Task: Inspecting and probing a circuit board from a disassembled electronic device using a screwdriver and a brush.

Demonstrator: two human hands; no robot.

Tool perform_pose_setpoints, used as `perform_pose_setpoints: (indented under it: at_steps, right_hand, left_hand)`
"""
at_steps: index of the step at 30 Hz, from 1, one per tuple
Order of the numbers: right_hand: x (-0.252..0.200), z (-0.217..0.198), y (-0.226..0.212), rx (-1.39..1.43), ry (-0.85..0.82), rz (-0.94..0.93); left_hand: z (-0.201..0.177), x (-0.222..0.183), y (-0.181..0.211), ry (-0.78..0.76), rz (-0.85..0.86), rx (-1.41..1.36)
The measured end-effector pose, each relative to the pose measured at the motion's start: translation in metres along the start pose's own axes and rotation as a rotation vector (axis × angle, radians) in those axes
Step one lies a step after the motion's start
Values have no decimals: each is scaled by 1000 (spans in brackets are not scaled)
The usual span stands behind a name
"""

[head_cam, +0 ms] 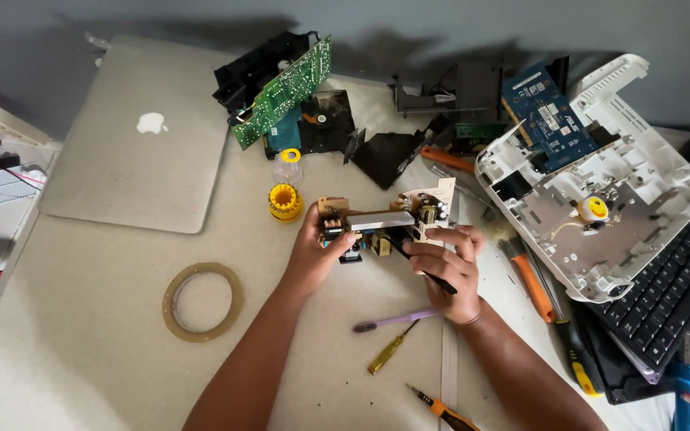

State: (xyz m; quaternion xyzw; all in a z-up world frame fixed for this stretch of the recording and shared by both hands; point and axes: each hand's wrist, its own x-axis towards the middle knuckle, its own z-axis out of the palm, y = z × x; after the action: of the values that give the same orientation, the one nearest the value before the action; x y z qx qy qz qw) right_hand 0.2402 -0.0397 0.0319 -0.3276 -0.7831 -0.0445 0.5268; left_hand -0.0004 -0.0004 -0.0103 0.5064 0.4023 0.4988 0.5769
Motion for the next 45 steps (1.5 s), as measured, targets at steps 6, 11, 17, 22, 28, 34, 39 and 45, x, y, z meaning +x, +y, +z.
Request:
perform_pose_setpoints:
  at_steps: [6,11,17,22,28,34,39,45]
  right_hand:
    - [9,-3,-12,100,-76,10]
    - [10,-8,-14,77,-100,8]
    - [-4,-4,-4,74,6,195]
    - [-1,-3,-11,6,40,266]
    - [-4,-2,-11,-34,81,270]
    - [-20,4,1,-46,88,233]
    - [-25,-2,20,30,94,149]
    - [-39,4,19,24,51,56]
  left_hand:
    - [3,-2,10,16,-4,-68]
    - [2,0,9,27,7,-67]
    - [6,-4,6,57,9,-80]
    - [4,2,1,51,17,-59]
    - [3,1,12,28,74,-22]
    - [7,-1,2,65,76,-27]
    - [8,-2,4,76,63,-16]
    - [7,0,1,82,18,-35]
